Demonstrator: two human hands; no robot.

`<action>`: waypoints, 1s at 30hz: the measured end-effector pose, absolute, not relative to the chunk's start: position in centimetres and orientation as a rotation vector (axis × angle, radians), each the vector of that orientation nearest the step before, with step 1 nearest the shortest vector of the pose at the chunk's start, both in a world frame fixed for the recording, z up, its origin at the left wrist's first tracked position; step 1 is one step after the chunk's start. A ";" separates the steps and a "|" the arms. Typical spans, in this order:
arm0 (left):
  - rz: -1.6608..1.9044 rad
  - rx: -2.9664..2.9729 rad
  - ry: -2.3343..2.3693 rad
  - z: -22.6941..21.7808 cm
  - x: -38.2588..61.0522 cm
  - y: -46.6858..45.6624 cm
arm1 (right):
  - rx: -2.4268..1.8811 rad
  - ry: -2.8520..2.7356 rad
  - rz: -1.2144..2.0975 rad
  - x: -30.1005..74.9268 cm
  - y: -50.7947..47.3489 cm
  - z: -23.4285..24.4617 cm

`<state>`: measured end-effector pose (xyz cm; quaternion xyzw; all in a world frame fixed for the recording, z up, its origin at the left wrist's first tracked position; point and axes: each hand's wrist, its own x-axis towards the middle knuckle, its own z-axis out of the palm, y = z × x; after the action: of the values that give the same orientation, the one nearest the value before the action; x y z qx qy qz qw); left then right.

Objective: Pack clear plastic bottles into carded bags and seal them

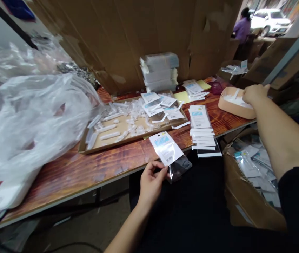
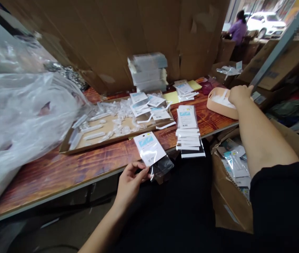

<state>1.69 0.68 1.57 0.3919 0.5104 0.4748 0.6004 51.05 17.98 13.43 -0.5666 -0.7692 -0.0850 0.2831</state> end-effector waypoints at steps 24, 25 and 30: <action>1.527 2.517 1.028 -0.7 -0.7 2.1 | -1.240 -2.297 -0.101 26.3 2.0 -0.1; 1.545 2.457 1.020 -0.8 -0.8 2.0 | -1.223 -2.273 -0.094 26.1 2.0 -0.3; 1.551 2.032 1.021 -1.6 -0.9 0.6 | -1.095 -2.153 -0.152 24.6 0.7 -1.3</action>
<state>-0.87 0.64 -1.61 0.7243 0.3641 0.5528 0.1930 24.56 0.65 -1.29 -0.4234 -0.8323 -0.0590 0.3530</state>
